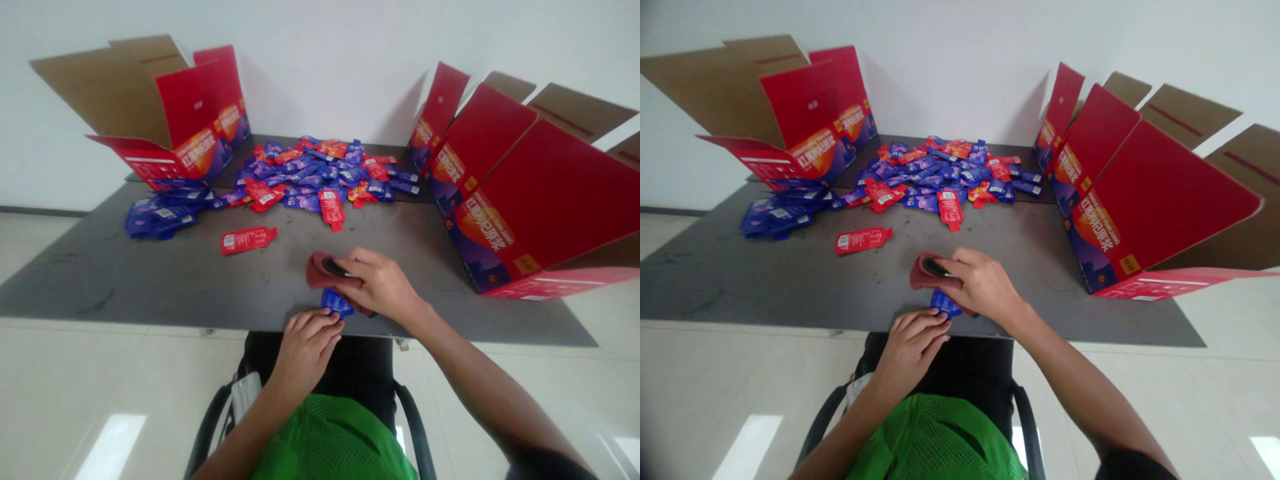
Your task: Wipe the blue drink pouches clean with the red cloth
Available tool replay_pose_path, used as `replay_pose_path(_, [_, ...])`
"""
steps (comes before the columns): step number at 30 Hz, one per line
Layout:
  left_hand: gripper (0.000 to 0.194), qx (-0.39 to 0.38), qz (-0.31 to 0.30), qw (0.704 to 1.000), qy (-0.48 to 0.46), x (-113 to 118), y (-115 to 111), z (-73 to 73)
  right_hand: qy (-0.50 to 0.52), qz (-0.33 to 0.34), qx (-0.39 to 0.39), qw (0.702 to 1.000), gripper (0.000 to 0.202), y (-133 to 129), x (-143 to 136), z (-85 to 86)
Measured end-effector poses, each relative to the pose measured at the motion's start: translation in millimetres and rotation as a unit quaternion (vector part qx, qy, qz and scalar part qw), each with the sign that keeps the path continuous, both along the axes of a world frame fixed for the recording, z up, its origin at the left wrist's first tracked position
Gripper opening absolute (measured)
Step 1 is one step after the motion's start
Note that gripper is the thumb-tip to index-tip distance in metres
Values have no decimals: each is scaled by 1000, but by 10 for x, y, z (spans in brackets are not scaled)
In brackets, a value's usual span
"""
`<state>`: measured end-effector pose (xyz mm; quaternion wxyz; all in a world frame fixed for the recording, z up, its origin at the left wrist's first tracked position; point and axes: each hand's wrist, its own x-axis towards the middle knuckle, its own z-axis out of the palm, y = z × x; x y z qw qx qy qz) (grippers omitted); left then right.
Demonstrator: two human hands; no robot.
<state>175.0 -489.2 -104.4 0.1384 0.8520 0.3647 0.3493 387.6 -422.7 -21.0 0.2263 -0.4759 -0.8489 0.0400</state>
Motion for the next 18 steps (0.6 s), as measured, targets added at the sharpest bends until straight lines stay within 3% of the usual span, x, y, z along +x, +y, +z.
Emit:
replay_pose_path(2, [22, 1, 3, 1000, 4, -1, 0, 0, -17, 42, -43, 998, 34, -123, -52, -68])
replay_pose_path(4, [22, -1, 1, 1000, 4, -2, 2, 5, -14, 42, -70, 997, 34, -64, -19, -174])
replay_pose_path(7, [23, -7, -9, 1000, -3, 1, 7, 17, -12, -24, -50, 998, 37, 251, 139, -232])
replay_pose_path(10, [23, -10, -7, 1000, -10, 3, 7, 18, -32, -64, 0, 997, 36, 394, 211, -105])
replay_pose_path(14, [22, -9, -2, 1000, 2, -2, -5, 3, -10, 8, -18, 1000, 37, 33, 24, 11])
replay_pose_path(16, [21, -10, 4, 1000, 14, -7, -9, -1, -17, 59, -60, 996, 34, -121, -58, -51])
replay_pose_path(18, [20, -12, 3, 1000, 14, -10, -8, -1, -11, 72, -85, 994, 34, -99, -49, -153])
